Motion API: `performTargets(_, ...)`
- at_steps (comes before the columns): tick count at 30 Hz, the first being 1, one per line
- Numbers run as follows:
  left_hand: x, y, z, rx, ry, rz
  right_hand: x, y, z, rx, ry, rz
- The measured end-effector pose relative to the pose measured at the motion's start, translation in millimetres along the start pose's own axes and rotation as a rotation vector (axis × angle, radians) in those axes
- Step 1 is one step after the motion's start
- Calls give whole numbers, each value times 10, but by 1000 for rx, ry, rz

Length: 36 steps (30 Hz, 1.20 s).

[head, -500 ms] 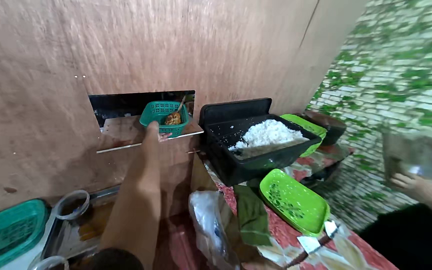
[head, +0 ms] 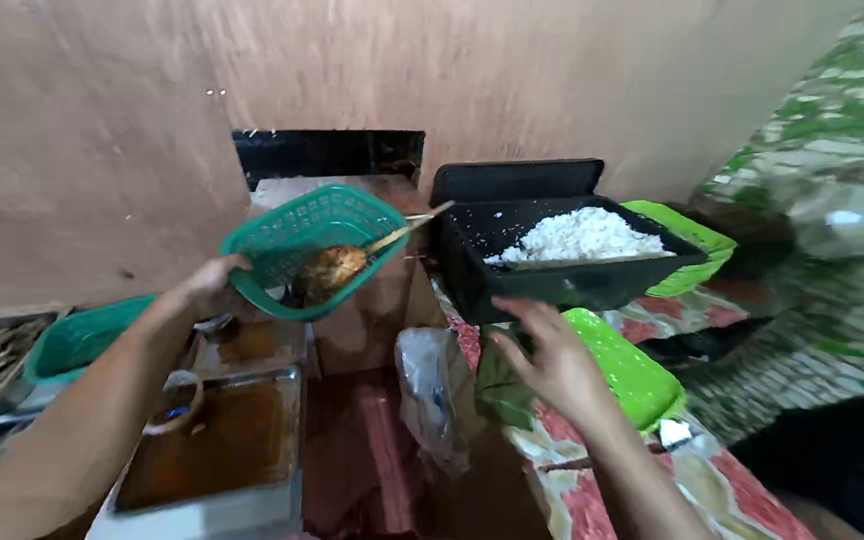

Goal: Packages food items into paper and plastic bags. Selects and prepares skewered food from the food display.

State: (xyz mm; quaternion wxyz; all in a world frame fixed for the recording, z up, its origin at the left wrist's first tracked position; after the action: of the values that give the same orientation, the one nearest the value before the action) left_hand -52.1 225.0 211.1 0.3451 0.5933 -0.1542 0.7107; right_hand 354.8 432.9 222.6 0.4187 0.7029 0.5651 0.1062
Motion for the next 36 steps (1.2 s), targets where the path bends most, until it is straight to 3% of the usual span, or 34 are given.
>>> performTargets(4,-725,9,777,28,143,-10,-51,-351,-228,-193,172,110)
performTargets(7,-1185,-30,1309,43,287,-11,-564,-516,6,-244,362,-100)
performTargets(10,-1548,12,1726,36,268,-51,-1100,-802,311,-442,448,-184)
performTargets(12,-1720,114,1925,44,271,-80,-1142,-1004,324,-672,308,-32)
performTargets(15,-1979,425,2099,57,301,-63,-833,-1361,251,-1024,56,146)
performTargets(18,-2236,792,2141,50,300,-49,-767,-1783,466,-1323,-59,75)
performTargets(21,-2447,1196,2016,44,338,-102,-993,-2145,623,-1363,-89,-13)
performTargets(26,-2622,2168,1468,79,433,-133,-1445,-2715,475,-1088,-282,-154)
performTargets(31,-2601,3362,578,0,396,-207,-1863,-3483,226,-953,-466,-310)
performTargets(36,-2493,4023,-185,33,395,-207,-2346,-4275,-17,-1051,-600,-299)
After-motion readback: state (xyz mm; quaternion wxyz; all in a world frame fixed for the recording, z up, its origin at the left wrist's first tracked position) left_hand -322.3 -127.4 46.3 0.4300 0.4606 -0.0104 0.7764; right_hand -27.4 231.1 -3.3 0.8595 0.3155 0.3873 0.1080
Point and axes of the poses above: each hand's wrist, its own z-axis away from the middle knuckle, its own y-axis out of the back of the hand, x = y × z, the point moved 5 cm from there along -z, towards the middle knuckle, and after that the axes turned 3 degrees about -y, right-handed, at the moved point
